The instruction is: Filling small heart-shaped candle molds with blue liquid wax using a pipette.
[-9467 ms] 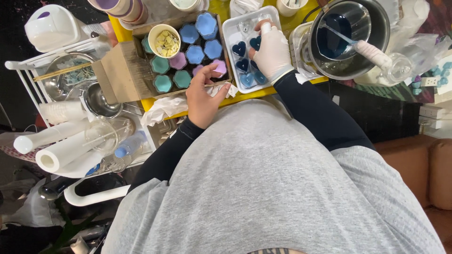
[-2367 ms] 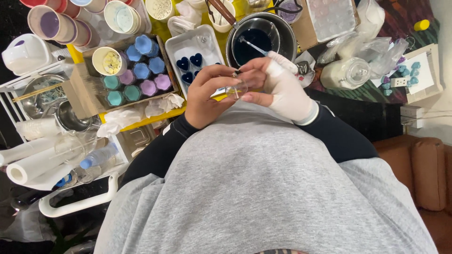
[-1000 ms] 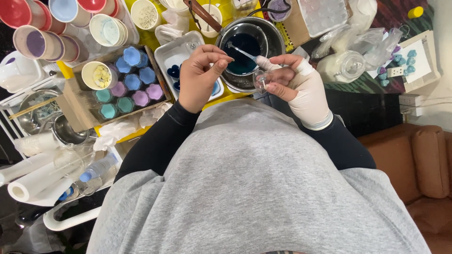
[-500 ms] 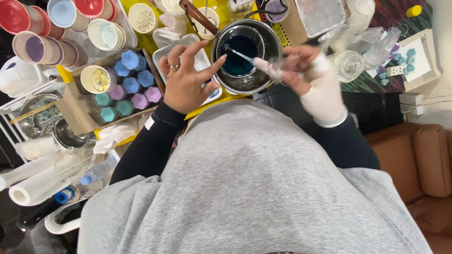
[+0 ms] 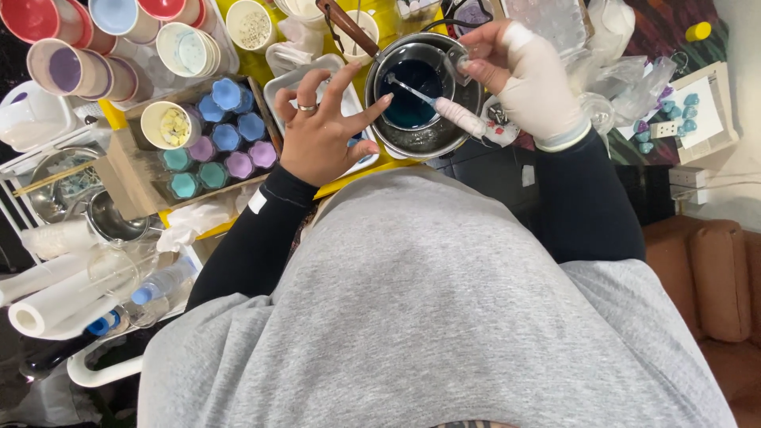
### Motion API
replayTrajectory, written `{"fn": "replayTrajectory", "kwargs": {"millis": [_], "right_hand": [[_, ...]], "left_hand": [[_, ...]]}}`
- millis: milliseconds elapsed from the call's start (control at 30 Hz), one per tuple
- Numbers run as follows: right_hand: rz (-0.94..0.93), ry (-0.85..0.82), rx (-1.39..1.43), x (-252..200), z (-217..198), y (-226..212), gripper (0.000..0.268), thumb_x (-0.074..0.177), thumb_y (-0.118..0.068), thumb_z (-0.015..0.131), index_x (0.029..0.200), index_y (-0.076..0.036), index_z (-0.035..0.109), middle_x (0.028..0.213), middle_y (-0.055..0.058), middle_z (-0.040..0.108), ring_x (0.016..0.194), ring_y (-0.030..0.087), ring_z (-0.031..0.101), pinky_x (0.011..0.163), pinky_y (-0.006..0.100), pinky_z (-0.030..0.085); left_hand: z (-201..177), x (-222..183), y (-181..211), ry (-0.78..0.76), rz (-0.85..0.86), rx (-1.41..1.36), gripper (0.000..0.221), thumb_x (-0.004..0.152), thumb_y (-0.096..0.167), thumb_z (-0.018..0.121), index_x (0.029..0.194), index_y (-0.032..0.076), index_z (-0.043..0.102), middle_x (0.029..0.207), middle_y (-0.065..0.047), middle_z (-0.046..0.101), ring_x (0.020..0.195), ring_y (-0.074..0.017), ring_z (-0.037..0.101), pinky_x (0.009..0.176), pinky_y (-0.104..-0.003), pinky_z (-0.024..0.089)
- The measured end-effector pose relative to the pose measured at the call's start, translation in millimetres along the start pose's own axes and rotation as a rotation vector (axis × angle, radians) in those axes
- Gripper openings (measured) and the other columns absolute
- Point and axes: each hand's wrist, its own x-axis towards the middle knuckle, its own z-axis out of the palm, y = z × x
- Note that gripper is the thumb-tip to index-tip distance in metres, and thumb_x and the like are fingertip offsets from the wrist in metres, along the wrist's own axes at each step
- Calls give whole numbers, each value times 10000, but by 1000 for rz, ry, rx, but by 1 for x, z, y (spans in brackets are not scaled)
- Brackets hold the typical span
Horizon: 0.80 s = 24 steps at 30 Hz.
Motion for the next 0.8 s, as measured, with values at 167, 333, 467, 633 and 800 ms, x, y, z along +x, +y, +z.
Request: {"fn": "replayTrajectory", "kwargs": {"millis": [167,333,467,633,800], "right_hand": [[-22,148,106,-26,-6,-10,221,1142,-21,647,1345,-5,561,1122,61,642,1066,145,678,959,273,570],[123,277,533,-53,-12,-12,311,1051,-105,654,1334,-20,553,1116,87,678,981,191,712,826,287,591],[255,282,770,-69,-9,4,286,1056,-104,641,1300,19,559,1253,145,659,948,192,697,778,241,566],[284,239,788,-79,-6,10,337,1122,-183,634,1353,52,566,1368,209,645,955,153,653,801,238,566],[193,164,757,-78,-1,-16,457,1021,-208,724,1391,-25,529,1290,181,656,973,199,706,825,268,594]], "left_hand": [[-1,4,2,-9,-18,-52,628,1088,801,384,1441,400,714,1601,-22,405,1373,-260,347,1096,-487,182],[0,4,6,-71,-80,-178,629,1067,782,431,1487,383,677,1599,-71,400,1373,-296,355,1058,-489,208],[4,1,8,-88,-139,-295,572,1058,707,468,1479,372,662,1593,-102,400,1394,-335,344,1065,-504,209],[5,-2,13,-87,-208,-377,516,1061,621,485,1476,362,652,1579,-101,414,1402,-353,336,1093,-525,199],[-2,2,13,-69,-270,-485,542,1060,599,528,1492,291,641,1570,-91,452,1417,-337,359,1118,-503,228]]}}
